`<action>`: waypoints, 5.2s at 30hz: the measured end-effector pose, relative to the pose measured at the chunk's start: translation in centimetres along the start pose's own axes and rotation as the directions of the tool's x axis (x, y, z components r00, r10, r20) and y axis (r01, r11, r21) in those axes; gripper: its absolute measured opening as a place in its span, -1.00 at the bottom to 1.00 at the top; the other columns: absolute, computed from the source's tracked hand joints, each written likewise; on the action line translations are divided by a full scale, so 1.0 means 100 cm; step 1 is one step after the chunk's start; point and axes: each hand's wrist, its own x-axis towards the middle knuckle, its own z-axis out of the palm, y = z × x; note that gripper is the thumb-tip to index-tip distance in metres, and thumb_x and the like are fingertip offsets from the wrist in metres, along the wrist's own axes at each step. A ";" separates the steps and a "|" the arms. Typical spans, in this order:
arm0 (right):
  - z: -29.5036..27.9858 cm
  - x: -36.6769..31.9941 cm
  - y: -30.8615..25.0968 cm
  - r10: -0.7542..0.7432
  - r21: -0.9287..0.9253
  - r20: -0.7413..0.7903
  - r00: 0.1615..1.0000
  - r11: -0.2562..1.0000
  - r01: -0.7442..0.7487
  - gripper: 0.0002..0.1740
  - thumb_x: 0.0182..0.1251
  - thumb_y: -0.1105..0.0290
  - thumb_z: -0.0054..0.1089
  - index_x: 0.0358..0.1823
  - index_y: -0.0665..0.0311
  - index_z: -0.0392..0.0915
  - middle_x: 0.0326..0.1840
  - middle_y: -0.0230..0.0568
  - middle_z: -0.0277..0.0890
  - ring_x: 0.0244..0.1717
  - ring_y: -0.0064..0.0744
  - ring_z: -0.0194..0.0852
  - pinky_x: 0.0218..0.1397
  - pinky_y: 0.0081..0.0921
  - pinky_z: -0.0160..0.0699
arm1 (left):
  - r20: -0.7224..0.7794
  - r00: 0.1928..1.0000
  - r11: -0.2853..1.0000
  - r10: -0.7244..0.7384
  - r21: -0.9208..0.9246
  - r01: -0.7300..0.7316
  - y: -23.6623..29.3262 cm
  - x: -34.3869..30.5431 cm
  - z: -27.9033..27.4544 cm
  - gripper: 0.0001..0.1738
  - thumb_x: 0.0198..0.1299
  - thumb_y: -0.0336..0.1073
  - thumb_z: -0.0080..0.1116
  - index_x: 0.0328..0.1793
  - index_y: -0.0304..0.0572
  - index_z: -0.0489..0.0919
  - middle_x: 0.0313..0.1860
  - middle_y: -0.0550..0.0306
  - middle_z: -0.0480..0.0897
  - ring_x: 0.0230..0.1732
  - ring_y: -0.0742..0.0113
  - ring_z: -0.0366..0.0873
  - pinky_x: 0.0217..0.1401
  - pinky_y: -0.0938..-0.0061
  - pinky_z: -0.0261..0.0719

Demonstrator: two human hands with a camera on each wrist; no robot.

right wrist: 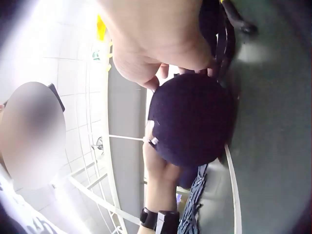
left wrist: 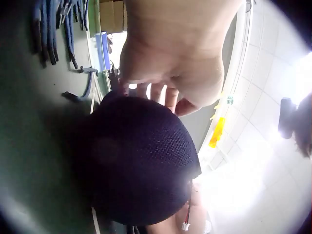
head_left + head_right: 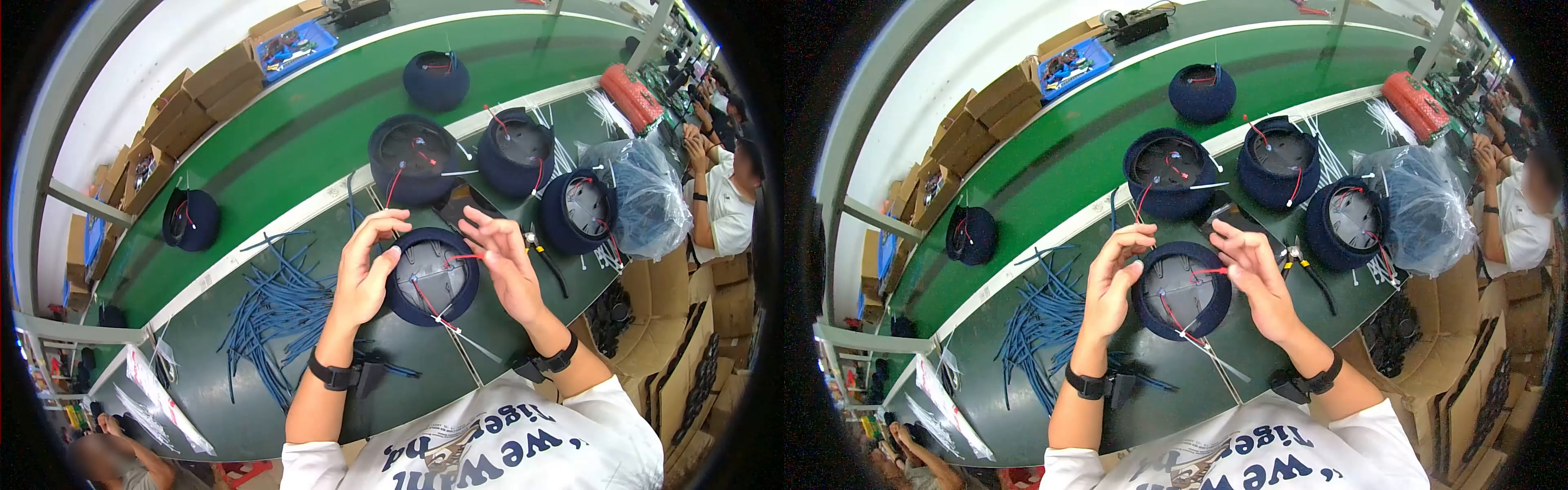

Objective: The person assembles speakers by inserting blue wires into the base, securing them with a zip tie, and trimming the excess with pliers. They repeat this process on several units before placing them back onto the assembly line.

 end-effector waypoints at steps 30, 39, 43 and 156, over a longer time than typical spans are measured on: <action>0.012 0.000 0.005 0.027 -0.207 0.028 0.999 0.978 -0.021 -0.43 0.53 0.48 0.10 0.55 0.32 0.39 0.76 0.08 0.17 0.72 -0.09 0.19 0.72 -0.17 0.13 | 0.097 0.995 1.000 0.021 -0.013 -0.020 -0.002 -0.024 -0.002 -0.36 0.34 -0.16 0.22 0.51 -0.26 0.53 0.68 -0.23 0.40 0.67 -0.09 0.35 0.73 0.10 0.20; 0.034 -0.014 0.010 -0.077 -0.345 -0.185 0.980 0.939 0.009 -0.45 0.52 0.43 0.21 0.50 0.27 0.37 0.65 0.19 0.25 0.67 0.08 0.24 0.70 -0.07 0.16 | -0.001 0.996 0.943 0.093 0.322 -0.088 0.009 -0.034 0.011 -0.48 0.29 -0.25 0.33 0.37 -0.18 0.61 0.65 -0.21 0.41 0.64 -0.12 0.36 0.69 0.04 0.24; 0.003 -0.018 -0.020 -0.166 -0.663 0.180 0.970 0.707 0.244 -0.81 0.52 0.25 0.34 -0.02 0.19 0.70 0.74 0.32 0.14 0.70 0.32 0.17 0.71 0.06 0.11 | 0.296 0.950 0.870 0.095 0.440 -0.224 0.028 -0.040 -0.019 -0.65 0.21 -0.04 0.59 -0.16 -0.15 0.77 0.60 -0.28 0.42 0.67 -0.24 0.29 0.70 -0.15 0.17; 0.059 -0.022 -0.047 0.050 -0.214 0.038 0.998 0.976 -0.041 -0.88 0.45 0.63 0.39 -0.04 0.42 0.74 -0.14 -0.18 0.82 -0.03 -0.59 0.74 0.01 -0.54 0.69 | -0.162 0.987 0.994 0.011 -0.107 -0.028 0.041 -0.056 0.032 -0.65 0.02 -0.58 0.65 -0.02 -0.19 0.88 0.04 0.09 0.60 0.02 0.34 0.64 0.02 0.52 0.61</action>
